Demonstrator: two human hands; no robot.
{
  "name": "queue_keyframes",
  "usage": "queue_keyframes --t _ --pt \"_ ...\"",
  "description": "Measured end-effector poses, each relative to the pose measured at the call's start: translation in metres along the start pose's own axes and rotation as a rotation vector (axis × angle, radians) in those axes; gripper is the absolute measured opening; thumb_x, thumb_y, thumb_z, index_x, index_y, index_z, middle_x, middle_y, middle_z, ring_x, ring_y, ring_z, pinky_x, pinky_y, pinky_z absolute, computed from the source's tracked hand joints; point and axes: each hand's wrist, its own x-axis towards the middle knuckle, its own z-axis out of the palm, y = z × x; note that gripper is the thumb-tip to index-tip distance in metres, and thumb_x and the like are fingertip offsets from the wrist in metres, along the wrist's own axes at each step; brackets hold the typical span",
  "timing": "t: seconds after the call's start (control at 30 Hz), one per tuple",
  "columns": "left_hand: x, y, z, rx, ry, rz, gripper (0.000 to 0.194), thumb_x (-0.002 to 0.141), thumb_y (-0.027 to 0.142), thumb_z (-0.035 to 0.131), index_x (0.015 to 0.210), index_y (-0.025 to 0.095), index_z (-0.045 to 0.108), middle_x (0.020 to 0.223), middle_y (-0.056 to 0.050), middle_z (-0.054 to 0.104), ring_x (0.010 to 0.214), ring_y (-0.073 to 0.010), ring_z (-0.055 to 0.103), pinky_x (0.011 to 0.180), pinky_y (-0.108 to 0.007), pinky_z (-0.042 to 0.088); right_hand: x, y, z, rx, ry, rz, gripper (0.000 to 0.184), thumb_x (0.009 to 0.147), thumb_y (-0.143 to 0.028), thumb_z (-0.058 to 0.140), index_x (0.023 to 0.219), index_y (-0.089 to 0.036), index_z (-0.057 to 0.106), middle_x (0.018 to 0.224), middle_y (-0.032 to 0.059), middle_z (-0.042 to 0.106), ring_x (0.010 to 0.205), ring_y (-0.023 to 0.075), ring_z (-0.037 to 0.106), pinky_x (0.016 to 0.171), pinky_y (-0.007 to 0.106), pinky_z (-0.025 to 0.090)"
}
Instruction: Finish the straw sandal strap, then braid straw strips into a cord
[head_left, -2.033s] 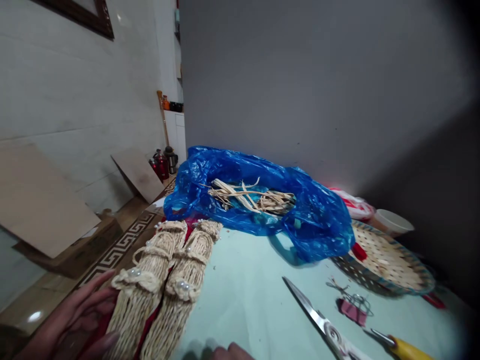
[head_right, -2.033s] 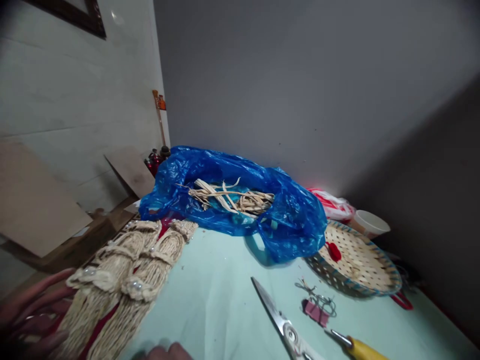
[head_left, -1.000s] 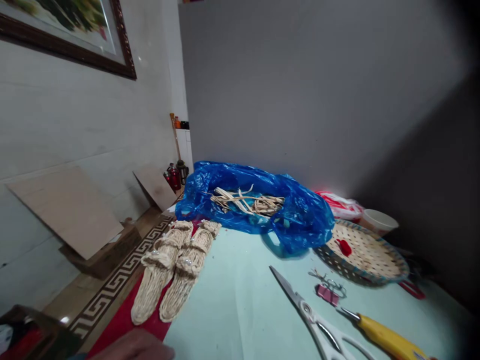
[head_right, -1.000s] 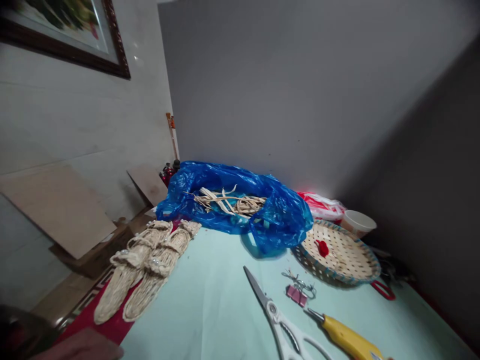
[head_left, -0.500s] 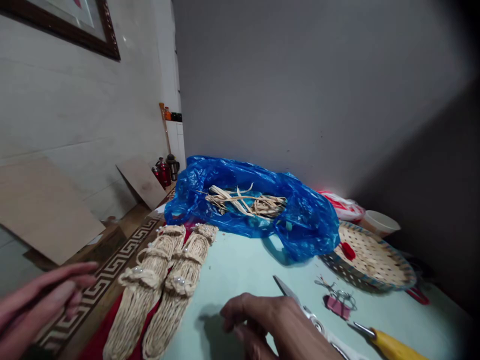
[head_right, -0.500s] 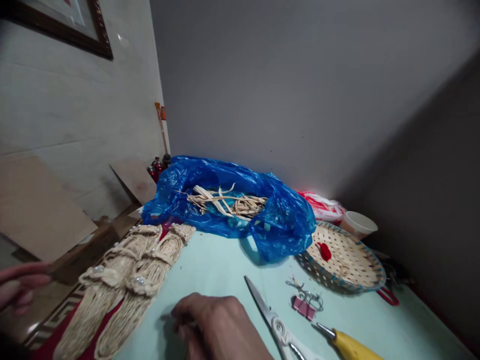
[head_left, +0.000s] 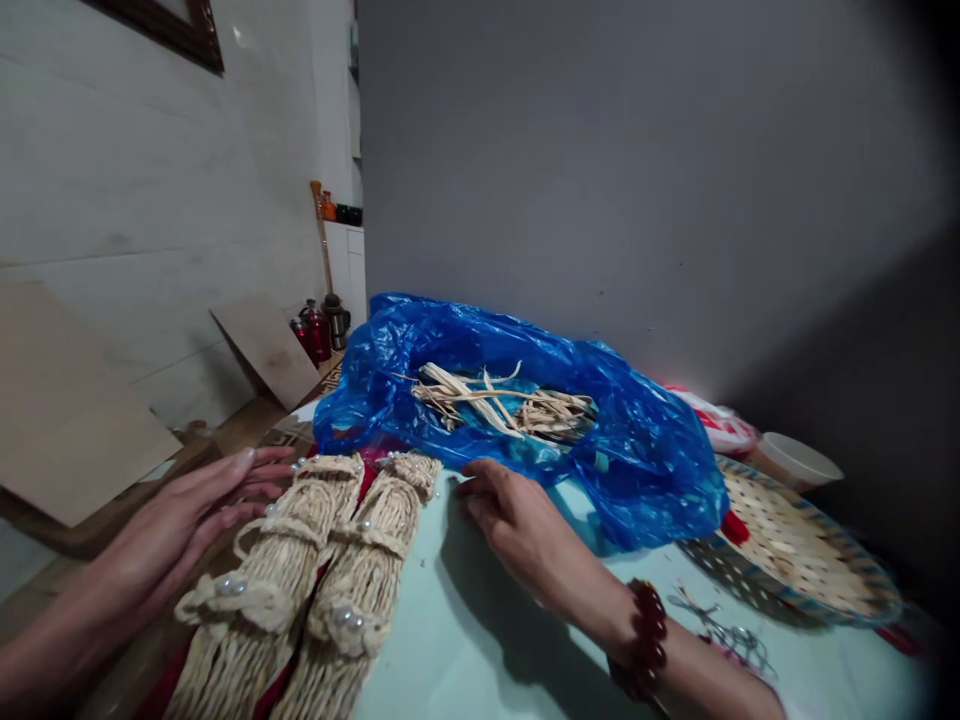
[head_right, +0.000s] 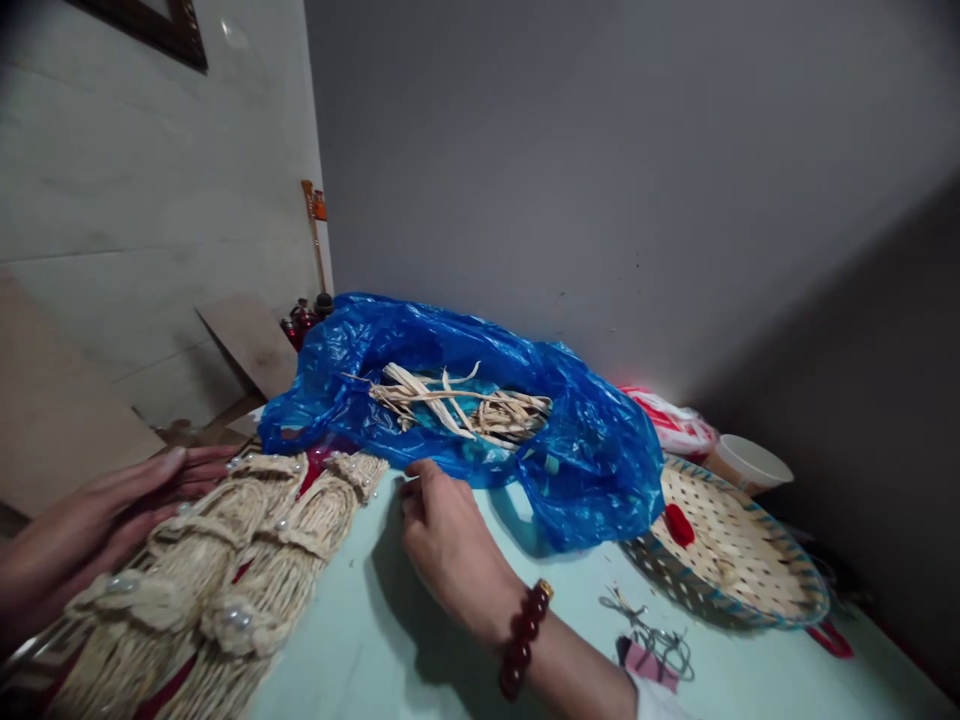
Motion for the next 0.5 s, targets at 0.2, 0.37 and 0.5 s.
queue_keyframes --t 0.2,0.37,0.5 --pt "0.004 0.0 0.013 0.004 -0.051 -0.021 0.048 0.079 0.057 0.061 0.111 0.022 0.067 0.117 -0.006 0.074 0.121 -0.0268 0.059 0.087 -0.029 0.056 0.015 -0.003 0.011 0.189 -0.062 0.01 0.037 0.084 0.001 0.039 0.116 -0.011 0.054 0.107 0.0129 0.068 0.094 0.0186 0.065 0.082 0.032 0.05" --pt "-0.001 0.004 0.017 -0.015 -0.013 -0.053 0.046 0.081 0.055 0.06 0.108 0.019 0.069 0.112 -0.006 0.076 0.115 -0.0243 0.063 0.082 -0.024 0.055 0.018 0.0 0.015 0.252 -0.068 0.0 0.039 0.083 0.002 0.038 0.117 -0.011 0.053 0.103 0.0113 0.067 0.088 0.0166 0.064 0.079 0.031 0.049" --pt "-0.004 0.009 0.023 -0.036 -0.009 -0.052 0.044 0.084 0.055 0.058 0.111 0.022 0.068 0.111 -0.005 0.076 0.108 -0.0222 0.066 0.083 -0.024 0.055 0.02 0.002 0.015 0.348 -0.069 0.02 0.044 0.083 0.001 0.038 0.123 -0.011 0.051 0.104 0.0103 0.066 0.09 0.0168 0.062 0.08 0.031 0.048"
